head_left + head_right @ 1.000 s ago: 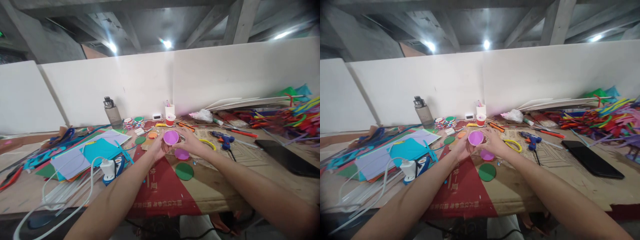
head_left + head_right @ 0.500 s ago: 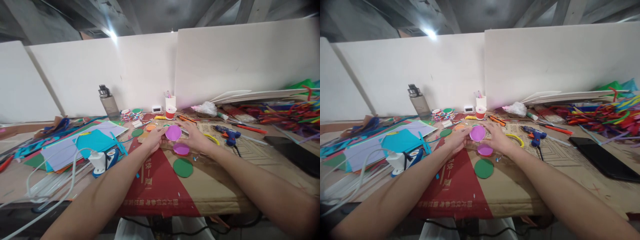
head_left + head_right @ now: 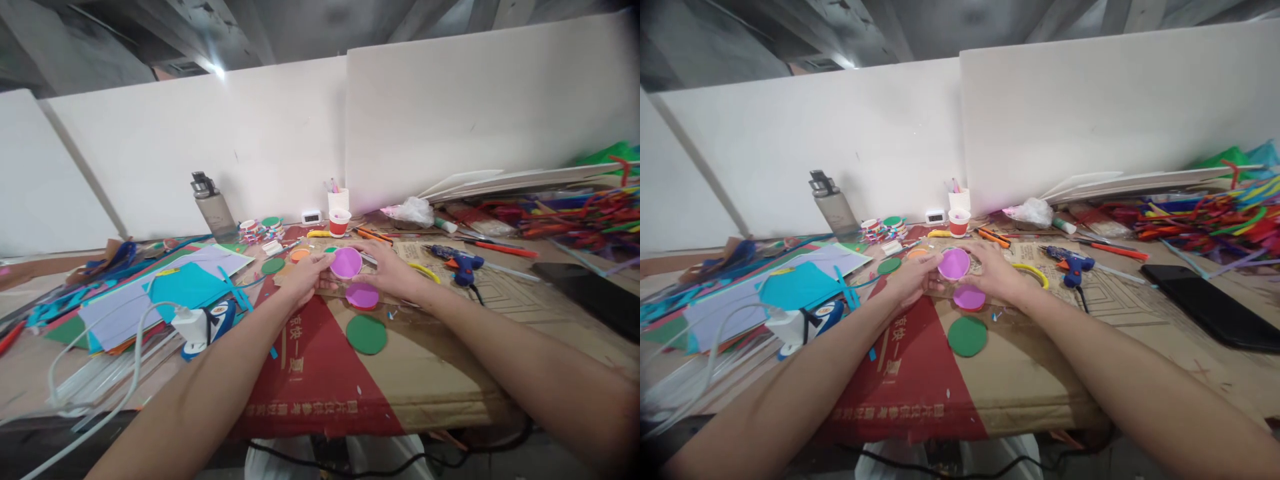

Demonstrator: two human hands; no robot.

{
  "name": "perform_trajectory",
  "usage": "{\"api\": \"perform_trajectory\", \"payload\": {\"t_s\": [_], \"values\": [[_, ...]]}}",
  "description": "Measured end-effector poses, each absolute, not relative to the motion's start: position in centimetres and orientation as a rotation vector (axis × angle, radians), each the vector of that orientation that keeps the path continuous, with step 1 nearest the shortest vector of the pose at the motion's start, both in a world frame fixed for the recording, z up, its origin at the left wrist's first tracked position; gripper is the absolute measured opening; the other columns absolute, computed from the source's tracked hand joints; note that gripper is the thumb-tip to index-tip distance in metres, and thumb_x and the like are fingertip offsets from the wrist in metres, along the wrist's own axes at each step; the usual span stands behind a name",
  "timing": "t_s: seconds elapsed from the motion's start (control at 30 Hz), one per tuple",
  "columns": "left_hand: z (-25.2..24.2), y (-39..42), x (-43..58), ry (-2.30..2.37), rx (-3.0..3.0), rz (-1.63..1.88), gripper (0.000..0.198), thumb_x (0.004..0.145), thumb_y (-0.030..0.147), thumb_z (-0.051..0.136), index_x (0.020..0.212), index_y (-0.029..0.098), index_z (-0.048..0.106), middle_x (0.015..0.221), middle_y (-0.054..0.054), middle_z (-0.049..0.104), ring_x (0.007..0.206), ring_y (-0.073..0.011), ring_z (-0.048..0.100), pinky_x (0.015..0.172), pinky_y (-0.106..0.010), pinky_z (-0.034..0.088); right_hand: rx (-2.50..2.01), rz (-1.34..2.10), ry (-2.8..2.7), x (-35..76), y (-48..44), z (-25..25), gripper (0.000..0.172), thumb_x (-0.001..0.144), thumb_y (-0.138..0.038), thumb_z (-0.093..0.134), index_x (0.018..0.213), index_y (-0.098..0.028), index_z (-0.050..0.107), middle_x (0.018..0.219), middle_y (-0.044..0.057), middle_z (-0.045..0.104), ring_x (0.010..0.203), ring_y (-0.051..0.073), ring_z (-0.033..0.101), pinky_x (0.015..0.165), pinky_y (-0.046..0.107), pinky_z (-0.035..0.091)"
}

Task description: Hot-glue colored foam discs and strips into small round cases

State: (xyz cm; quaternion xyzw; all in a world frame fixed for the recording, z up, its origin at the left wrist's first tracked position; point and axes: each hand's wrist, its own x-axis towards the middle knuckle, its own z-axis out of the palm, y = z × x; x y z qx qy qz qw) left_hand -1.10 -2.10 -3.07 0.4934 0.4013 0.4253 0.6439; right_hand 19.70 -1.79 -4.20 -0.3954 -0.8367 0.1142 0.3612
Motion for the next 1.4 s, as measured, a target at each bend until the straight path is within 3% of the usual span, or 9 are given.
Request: {"api": "perform_trajectory", "payload": {"t_s": [0.23, 0.43, 0.73, 0.9, 1.07, 1.27, 1.4], "values": [[-3.2, -2.2, -0.8, 0.931, 1.100, 0.960, 0.018, 0.086, 0.026, 0.067, 0.094, 0.011, 0.068, 0.071, -0.007, 0.073, 0.055, -0.0144, 0.068, 0.048, -0.021, 0.055, -0.987, 0.276, -2.211, 19.7, -1.9, -3.8, 0.066, 0.074, -0.032, 0.076, 0.135, -0.020, 0.053, 0.140, 0.014, 0.056, 0.131, 0.031, 0.048, 0.110, 0.051, 0.034], [-3.2, -2.2, -0.7, 0.873, 1.028, 0.986, 0.022, 0.093, 0.029, 0.056, 0.088, 0.011, 0.066, 0.067, -0.008, 0.072, 0.054, -0.0156, 0.068, 0.049, -0.023, 0.055, -1.012, 0.252, -2.189, 19.9, -1.9, -3.7, 0.064, 0.074, -0.038, 0.077, 0.131, -0.021, 0.056, 0.137, 0.013, 0.059, 0.129, 0.031, 0.051, 0.108, 0.052, 0.036], [-3.9, -2.1, -0.5, 0.886, 1.008, 0.989, 0.021, 0.085, 0.032, 0.068, 0.083, 0.012, 0.065, 0.069, -0.010, 0.073, 0.057, -0.0165, 0.069, 0.053, -0.024, 0.057, -1.069, 0.232, -2.182, 19.7, -1.9, -3.8, 0.064, 0.073, -0.037, 0.077, 0.131, -0.023, 0.055, 0.136, 0.012, 0.059, 0.129, 0.033, 0.050, 0.108, 0.053, 0.035], [-3.7, -2.3, -0.3, 0.870, 0.985, 1.017, 0.016, 0.087, 0.027, 0.065, 0.086, 0.011, 0.066, 0.070, -0.009, 0.073, 0.055, -0.0152, 0.068, 0.052, -0.024, 0.057, -1.066, 0.184, -2.184, 19.6, -2.0, -4.0, 0.069, 0.073, -0.032, 0.077, 0.137, -0.024, 0.050, 0.140, 0.012, 0.056, 0.131, 0.032, 0.047, 0.110, 0.052, 0.032], [-3.4, -2.4, 0.0, 0.885, 0.974, 1.012, 0.019, 0.092, 0.023, 0.056, 0.092, 0.009, 0.069, 0.076, -0.011, 0.074, 0.057, -0.0143, 0.068, 0.055, -0.025, 0.058, -1.132, 0.169, -2.216, 19.6, -2.1, -4.1, 0.066, 0.074, -0.040, 0.077, 0.133, -0.020, 0.054, 0.139, 0.014, 0.055, 0.130, 0.034, 0.044, 0.109, 0.052, 0.032], [-3.6, -2.4, 0.1, 0.902, 0.956, 1.068, 0.016, 0.089, 0.023, 0.061, 0.084, 0.009, 0.068, 0.076, -0.010, 0.073, 0.055, -0.0124, 0.065, 0.055, -0.025, 0.058, -1.278, 0.152, -2.178, 20.3, -2.2, -3.4, 0.077, 0.073, -0.053, 0.075, 0.139, -0.023, 0.050, 0.140, 0.015, 0.052, 0.129, 0.039, 0.043, 0.104, 0.058, 0.035], [-4.1, -2.1, 0.2, 0.906, 0.943, 1.151, 0.014, 0.088, 0.023, 0.061, 0.085, 0.011, 0.067, 0.078, -0.008, 0.071, 0.059, -0.0123, 0.064, 0.057, -0.026, 0.059, -1.277, 0.122, -2.202, 21.4, -2.5, -2.2, 0.049, 0.080, -0.056, 0.067, 0.119, -0.027, 0.067, 0.126, 0.010, 0.063, 0.119, 0.036, 0.052, 0.101, 0.055, 0.040]]}}
